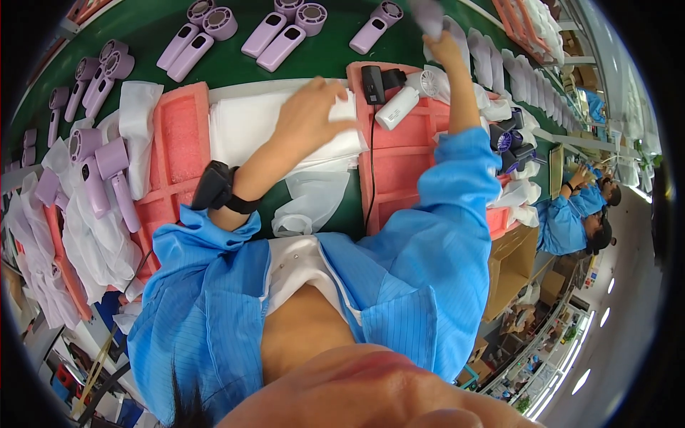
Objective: The person packages handheld fans by hand, wrapping each fan's head in a white foam sheet and placing it into a pink tray. This process is repeated for several fans, and finally, the person places a black plastic stand into the tray.
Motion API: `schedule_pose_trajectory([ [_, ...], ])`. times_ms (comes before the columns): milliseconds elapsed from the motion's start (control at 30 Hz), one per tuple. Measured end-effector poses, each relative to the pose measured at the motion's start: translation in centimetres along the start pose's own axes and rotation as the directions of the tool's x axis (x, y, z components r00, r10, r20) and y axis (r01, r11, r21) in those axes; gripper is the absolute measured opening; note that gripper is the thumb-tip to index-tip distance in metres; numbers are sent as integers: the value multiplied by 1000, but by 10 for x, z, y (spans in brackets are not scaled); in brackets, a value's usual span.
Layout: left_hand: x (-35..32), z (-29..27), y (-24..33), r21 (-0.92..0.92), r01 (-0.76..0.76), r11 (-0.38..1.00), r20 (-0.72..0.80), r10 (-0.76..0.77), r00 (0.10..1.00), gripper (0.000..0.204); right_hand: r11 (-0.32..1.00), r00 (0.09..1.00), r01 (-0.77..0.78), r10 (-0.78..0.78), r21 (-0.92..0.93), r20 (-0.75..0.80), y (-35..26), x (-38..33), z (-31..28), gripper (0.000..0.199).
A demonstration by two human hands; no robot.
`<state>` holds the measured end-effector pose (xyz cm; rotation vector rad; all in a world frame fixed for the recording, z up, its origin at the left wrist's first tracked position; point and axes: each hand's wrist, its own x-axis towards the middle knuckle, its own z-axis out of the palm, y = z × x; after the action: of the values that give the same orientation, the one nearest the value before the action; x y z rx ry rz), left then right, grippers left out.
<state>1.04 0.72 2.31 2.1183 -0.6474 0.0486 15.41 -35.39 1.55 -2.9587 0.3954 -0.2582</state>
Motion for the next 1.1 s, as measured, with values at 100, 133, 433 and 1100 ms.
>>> schedule_pose_trajectory([
  [100, -11, 11, -8, 136, -13, 991, 12, 12, 1000, 26, 961, 997, 34, -15, -275, 71, -17, 19, 27, 50],
  [133, -14, 13, -7, 193, -27, 981, 28, 22, 999, 24, 909, 995, 47, -5, -414, 103, -25, 20, 32, 51],
  [433, -3, 12, -21, -25, 71, 997, 56, -69, 996, 18, 961, 889, 247, -275, 121, 365, -61, 79, 34, 71],
  [1100, 11, -43, -13, -494, 192, 848, 15, -212, 977, 9, 420, 876, 470, -331, 776, -351, -108, -145, -132, 58],
])
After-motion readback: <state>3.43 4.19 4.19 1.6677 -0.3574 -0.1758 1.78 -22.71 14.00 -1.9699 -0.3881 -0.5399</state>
